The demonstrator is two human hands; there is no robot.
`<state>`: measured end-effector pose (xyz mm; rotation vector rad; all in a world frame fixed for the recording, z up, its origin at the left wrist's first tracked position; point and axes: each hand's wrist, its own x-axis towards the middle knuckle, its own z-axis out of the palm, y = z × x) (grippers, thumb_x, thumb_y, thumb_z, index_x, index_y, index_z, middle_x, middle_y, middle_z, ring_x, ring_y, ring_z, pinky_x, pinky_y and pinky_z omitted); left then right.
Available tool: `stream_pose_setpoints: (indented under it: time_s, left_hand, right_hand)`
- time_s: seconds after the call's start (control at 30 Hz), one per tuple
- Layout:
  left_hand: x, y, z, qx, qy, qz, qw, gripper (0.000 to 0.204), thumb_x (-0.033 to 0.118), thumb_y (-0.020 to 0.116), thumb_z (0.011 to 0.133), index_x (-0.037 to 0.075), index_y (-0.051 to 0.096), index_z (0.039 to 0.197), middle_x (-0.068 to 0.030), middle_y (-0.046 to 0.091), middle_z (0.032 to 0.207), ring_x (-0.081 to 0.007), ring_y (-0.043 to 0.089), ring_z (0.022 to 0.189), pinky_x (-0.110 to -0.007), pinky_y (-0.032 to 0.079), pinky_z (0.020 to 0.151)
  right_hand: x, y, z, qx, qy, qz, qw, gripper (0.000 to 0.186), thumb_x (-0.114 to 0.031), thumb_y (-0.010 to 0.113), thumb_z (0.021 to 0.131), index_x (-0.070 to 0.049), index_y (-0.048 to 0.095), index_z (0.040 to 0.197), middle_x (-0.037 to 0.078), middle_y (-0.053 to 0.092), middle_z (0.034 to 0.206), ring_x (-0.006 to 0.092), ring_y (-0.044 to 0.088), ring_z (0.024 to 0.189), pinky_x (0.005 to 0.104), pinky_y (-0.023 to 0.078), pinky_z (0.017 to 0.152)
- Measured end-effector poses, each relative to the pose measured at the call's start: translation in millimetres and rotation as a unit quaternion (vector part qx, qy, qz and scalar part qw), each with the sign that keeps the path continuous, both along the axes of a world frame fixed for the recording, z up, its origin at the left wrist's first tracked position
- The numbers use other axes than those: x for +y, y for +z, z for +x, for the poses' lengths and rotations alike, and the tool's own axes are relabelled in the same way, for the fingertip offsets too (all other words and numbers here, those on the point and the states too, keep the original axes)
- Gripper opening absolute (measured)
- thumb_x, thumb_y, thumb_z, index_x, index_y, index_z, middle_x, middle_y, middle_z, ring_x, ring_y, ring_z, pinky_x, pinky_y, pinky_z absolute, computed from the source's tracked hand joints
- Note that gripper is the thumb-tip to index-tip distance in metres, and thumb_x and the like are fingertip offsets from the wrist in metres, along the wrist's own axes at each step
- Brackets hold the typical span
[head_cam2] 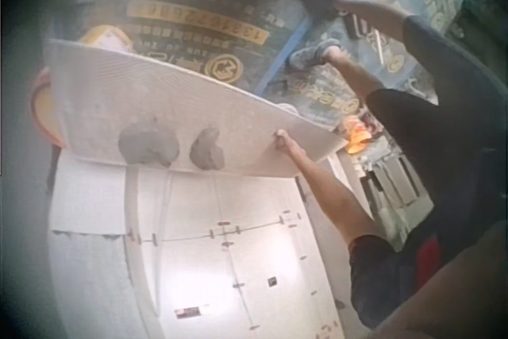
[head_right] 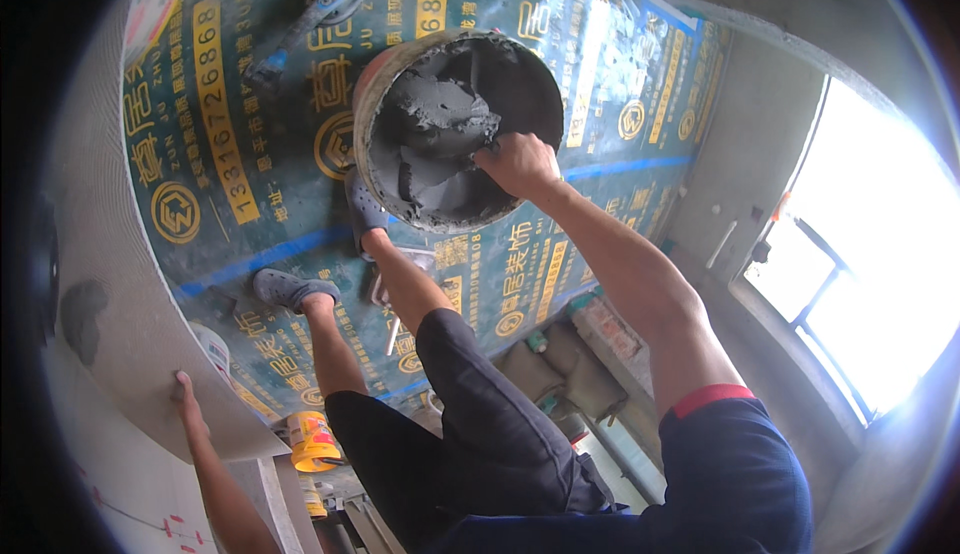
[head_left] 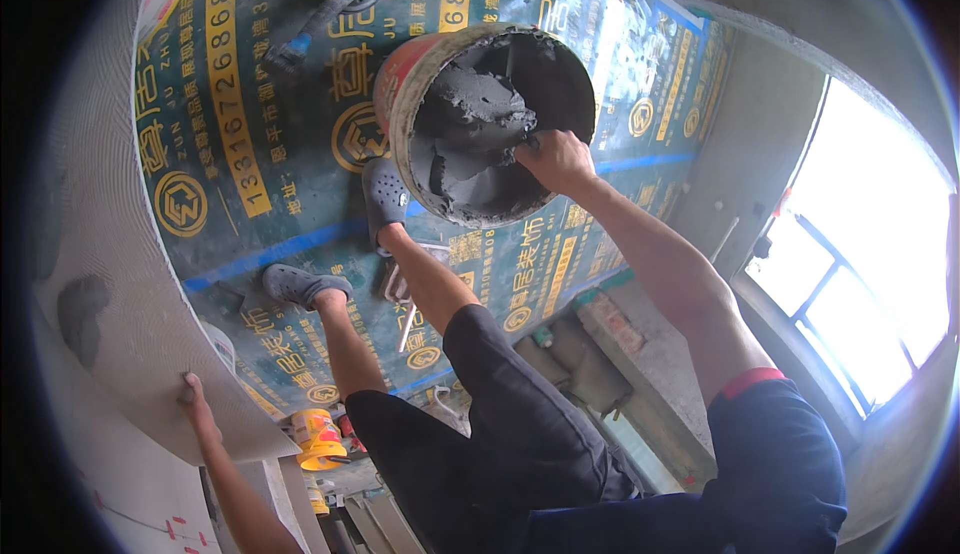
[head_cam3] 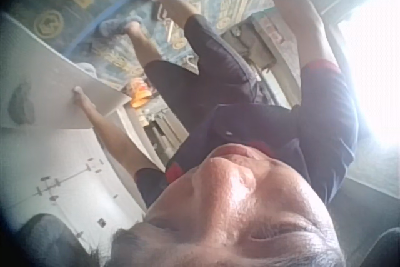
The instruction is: The person applies mortar from a bucket onto the back of a large tile using a trowel, spreads the mortar evenly across the surface, and then presses the tile onto a wall.
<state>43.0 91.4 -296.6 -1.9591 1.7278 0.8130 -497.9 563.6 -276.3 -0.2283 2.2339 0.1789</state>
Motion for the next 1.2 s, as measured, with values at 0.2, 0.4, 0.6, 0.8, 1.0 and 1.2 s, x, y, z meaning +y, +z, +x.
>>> stream_pose_setpoints:
  time_s: [0.2, 0.4, 0.6, 0.8, 1.0, 1.2]
  left_hand:
    - [8.3, 8.2, -28.2, 0.004, 0.003, 0.046, 0.999, 0.098, 0.062, 0.059, 0.072, -0.015, 0.030, 0.125, -0.0255, 0.037, 0.131, -0.0323, 0.038, 0.121, -0.039, 0.031, 0.100]
    - [4.9, 2.2, -16.0, 0.004, -0.030, 0.013, 0.999, 0.093, 0.060, 0.061, 0.072, -0.015, 0.036, 0.122, -0.0250, 0.045, 0.124, -0.0320, 0.045, 0.114, -0.039, 0.035, 0.096]
    - [20.2, -7.4, 9.0, 0.069, -0.036, -0.018, 0.997, 0.081, 0.057, 0.059, 0.074, -0.009, 0.046, 0.119, -0.0240, 0.049, 0.121, -0.0323, 0.046, 0.116, -0.041, 0.037, 0.096]
    - [45.0, 16.4, -48.3, -0.053, -0.003, -0.096, 0.994, 0.117, 0.069, 0.059, 0.064, -0.017, 0.015, 0.130, -0.0357, 0.013, 0.137, -0.0452, 0.017, 0.129, -0.046, 0.019, 0.107]
    - [66.4, 47.5, 48.0, 0.124, -0.026, -0.164, 0.978, 0.074, 0.038, 0.063, 0.076, -0.009, 0.036, 0.126, -0.0252, 0.032, 0.134, -0.0398, 0.035, 0.121, -0.046, 0.030, 0.099]
    - [127.8, 55.2, 127.5, 0.144, 0.073, -0.188, 0.969, 0.065, 0.027, 0.064, 0.078, -0.008, 0.037, 0.125, -0.0243, 0.033, 0.133, -0.0370, 0.034, 0.121, -0.043, 0.031, 0.099]
  right_hand:
    - [-4.7, 5.6, 4.0, 0.008, -0.023, -0.004, 1.000, 0.044, -0.043, 0.053, 0.074, -0.001, 0.065, 0.079, 0.021, 0.063, 0.083, 0.0369, 0.060, 0.083, 0.0414, 0.048, 0.075]
    - [6.0, 31.7, 24.2, -0.001, -0.082, -0.065, 0.994, 0.041, -0.040, 0.053, 0.073, -0.001, 0.063, 0.079, 0.023, 0.060, 0.081, 0.0398, 0.058, 0.081, 0.0434, 0.046, 0.073]
    - [10.6, 100.7, 42.2, 0.023, -0.065, 0.010, 0.998, 0.029, -0.032, 0.052, 0.080, -0.004, 0.058, 0.081, 0.010, 0.055, 0.063, 0.0220, 0.052, 0.057, 0.0396, 0.040, 0.054]
    - [-62.3, 185.5, 58.4, 0.006, 0.109, -0.188, 0.976, 0.030, -0.030, 0.053, 0.079, 0.000, 0.057, 0.081, 0.020, 0.056, 0.065, 0.0395, 0.054, 0.063, 0.0460, 0.042, 0.058]
    - [-287.6, 239.6, 161.8, 0.046, 0.432, -0.449, 0.781, 0.029, -0.029, 0.063, 0.072, -0.001, 0.056, 0.076, 0.013, 0.057, 0.067, 0.0342, 0.055, 0.056, 0.0405, 0.044, 0.053]
    - [-448.8, 161.8, 279.7, 0.017, 0.547, -0.354, 0.759, 0.034, -0.036, 0.069, 0.063, -0.004, 0.060, 0.072, 0.012, 0.061, 0.068, 0.0313, 0.061, 0.067, 0.0401, 0.049, 0.060]
